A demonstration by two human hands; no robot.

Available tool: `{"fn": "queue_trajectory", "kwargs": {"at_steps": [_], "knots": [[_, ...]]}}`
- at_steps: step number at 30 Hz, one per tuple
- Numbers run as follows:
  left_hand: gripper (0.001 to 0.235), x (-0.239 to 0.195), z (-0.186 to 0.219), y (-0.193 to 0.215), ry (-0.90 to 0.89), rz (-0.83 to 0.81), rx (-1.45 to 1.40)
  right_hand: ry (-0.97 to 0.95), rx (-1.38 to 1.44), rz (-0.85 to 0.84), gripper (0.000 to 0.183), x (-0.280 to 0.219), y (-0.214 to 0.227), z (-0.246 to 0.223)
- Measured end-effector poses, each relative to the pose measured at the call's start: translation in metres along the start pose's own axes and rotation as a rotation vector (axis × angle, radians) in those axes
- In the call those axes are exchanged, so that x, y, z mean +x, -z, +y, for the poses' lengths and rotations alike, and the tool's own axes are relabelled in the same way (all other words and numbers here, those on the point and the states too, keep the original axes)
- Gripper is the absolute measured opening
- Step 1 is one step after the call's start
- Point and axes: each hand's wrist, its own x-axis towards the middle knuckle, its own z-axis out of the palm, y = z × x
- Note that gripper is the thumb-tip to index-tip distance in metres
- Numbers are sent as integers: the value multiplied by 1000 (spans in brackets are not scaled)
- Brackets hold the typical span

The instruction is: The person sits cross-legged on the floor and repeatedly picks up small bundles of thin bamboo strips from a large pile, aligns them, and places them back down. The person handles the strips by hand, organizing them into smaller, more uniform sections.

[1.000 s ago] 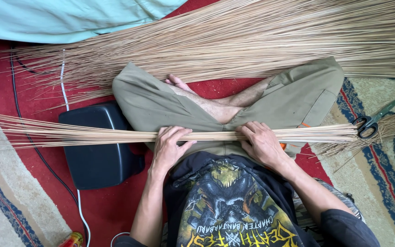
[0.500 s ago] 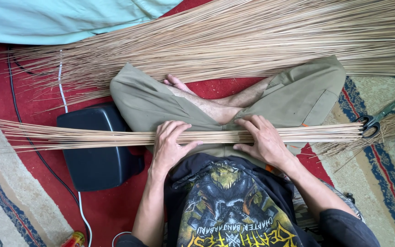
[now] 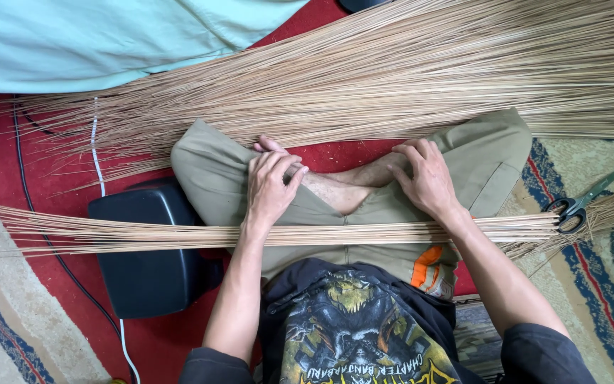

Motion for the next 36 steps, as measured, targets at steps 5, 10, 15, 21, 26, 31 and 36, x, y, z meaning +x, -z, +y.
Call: {"fn": "queue_trajectory", "kwargs": {"at_steps": [5,10,15,21,26,31,36], "knots": [[17,15,-31,-34,31,-68,34,-20,-48,38,33,31,-11,24],[16,35,-44,-54,64,-125,46,-40,-80,39,23,57,-26,48],[13,43,-69,-83,111,-247,109,-42,-137,47,13,70,-47,73],[8,50,-88,-105,161,-330,126,-71,-176,46,9,81,-44,69],[10,52,-98,-113,187,-424,168,-118,-204,1,10,81,-51,77],[11,54,-97,-114,194,-473,200,-156,-216,-39,10,84,-50,71],[8,57,-95,-112,194,-487,209,-256,-246,-133,10,88,-50,66]]}}
